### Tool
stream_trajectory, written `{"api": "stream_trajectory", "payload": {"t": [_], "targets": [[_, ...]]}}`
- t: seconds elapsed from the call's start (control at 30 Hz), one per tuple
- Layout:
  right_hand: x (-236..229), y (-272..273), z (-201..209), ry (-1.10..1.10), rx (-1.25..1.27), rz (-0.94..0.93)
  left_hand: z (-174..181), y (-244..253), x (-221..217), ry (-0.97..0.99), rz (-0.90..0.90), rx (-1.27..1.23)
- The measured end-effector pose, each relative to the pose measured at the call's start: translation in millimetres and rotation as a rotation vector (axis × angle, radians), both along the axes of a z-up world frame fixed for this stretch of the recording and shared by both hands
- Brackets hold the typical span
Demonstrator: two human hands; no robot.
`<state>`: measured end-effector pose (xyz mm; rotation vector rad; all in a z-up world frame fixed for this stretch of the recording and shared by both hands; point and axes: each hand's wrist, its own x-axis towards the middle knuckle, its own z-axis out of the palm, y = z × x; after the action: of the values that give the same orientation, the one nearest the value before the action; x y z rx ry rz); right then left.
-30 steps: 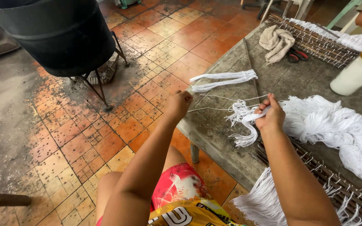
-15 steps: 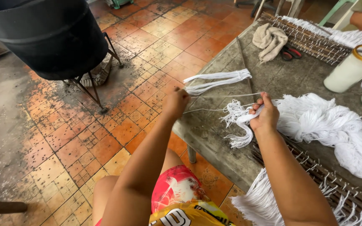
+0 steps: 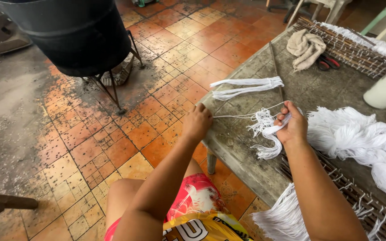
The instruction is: Tying white cotton strings onto a base to assemble a mop head
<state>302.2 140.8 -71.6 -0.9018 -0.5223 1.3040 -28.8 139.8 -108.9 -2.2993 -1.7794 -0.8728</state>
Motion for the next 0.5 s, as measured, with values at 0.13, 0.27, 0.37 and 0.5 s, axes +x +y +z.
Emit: {"api": "stream_trajectory", "payload": {"t": [0.13, 0.27, 0.37, 0.5], "targets": [[-1, -9, 23, 0.241, 0.069, 0.292, -7, -3, -21, 0.084, 0.053, -0.041], [-5, -19, 45, 0.243, 0.101, 0.396, 18, -35, -68, -0.056, 0.187, -0.275], [-9, -25, 58, 0.009, 0.138, 0.382, 27, -59, -95, -0.164, 0.226, -0.22], [-20, -44, 84, -0.284, 0.101, 0.241, 52, -81, -103, -0.312, 0.22, -0.265]]}}
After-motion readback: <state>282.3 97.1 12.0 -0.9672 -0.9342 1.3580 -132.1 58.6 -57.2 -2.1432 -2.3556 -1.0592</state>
